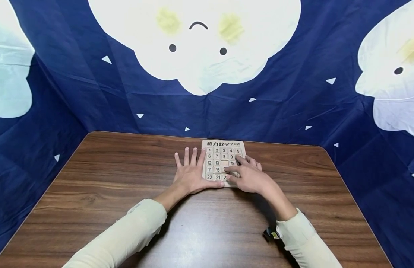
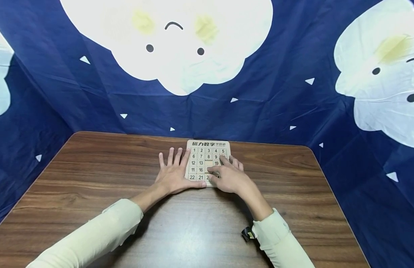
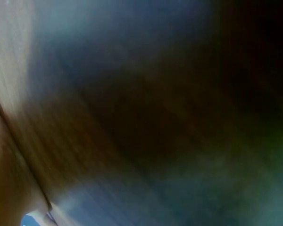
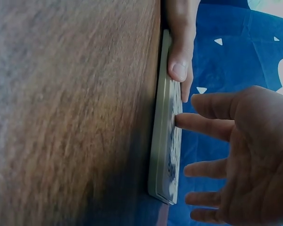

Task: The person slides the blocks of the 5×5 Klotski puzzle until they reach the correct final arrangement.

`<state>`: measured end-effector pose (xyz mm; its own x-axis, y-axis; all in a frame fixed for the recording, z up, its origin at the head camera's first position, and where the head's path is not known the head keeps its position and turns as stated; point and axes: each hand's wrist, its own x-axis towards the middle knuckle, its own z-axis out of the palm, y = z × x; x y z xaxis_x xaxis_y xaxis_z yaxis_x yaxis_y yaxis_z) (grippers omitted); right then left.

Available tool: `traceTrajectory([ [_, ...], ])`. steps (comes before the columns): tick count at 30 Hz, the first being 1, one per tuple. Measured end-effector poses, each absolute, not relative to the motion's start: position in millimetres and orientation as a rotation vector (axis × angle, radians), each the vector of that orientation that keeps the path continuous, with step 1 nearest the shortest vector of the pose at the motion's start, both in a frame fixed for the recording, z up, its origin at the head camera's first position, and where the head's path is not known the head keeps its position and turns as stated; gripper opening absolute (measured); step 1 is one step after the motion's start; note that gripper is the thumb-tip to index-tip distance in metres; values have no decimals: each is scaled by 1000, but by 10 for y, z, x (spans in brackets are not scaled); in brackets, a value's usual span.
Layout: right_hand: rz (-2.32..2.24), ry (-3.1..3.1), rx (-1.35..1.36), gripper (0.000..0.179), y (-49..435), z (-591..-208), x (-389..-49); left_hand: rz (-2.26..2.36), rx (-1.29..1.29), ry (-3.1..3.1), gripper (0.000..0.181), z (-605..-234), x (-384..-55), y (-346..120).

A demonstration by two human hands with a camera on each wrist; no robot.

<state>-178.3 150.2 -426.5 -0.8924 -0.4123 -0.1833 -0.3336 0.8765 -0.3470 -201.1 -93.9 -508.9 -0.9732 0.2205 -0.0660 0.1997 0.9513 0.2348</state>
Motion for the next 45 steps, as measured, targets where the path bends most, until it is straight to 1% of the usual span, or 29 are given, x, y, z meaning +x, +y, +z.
traceTrajectory([
  [5, -453, 2797, -598, 41, 1516, -4250, -1768, 351, 326, 3021, 160, -5076, -2000, -934],
  [8, -510, 2822, -618, 41, 1517, -4306, -1810, 349, 328, 3022, 160, -5069, -1992, -932],
  [17, -529, 2820, -613, 50, 1369, -4423, -1924, 348, 327, 3024, 160, -5054, -1979, -915],
  [23, -456, 2806, -585, 49, 1350, -4365, -1942, 347, 320, 3015, 159, -5048, -1975, -914],
  [35, -447, 2817, -527, 48, 1553, -4304, -1913, 366, 319, 3012, 158, -5049, -1983, -922],
  [41, -491, 2827, -551, 47, 1479, -4303, -1893, 359, 318, 3018, 159, -5064, -1982, -918],
  [45, -492, 2826, -614, 47, 1366, -4306, -1894, 351, 313, 3012, 160, -5058, -1991, -919],
])
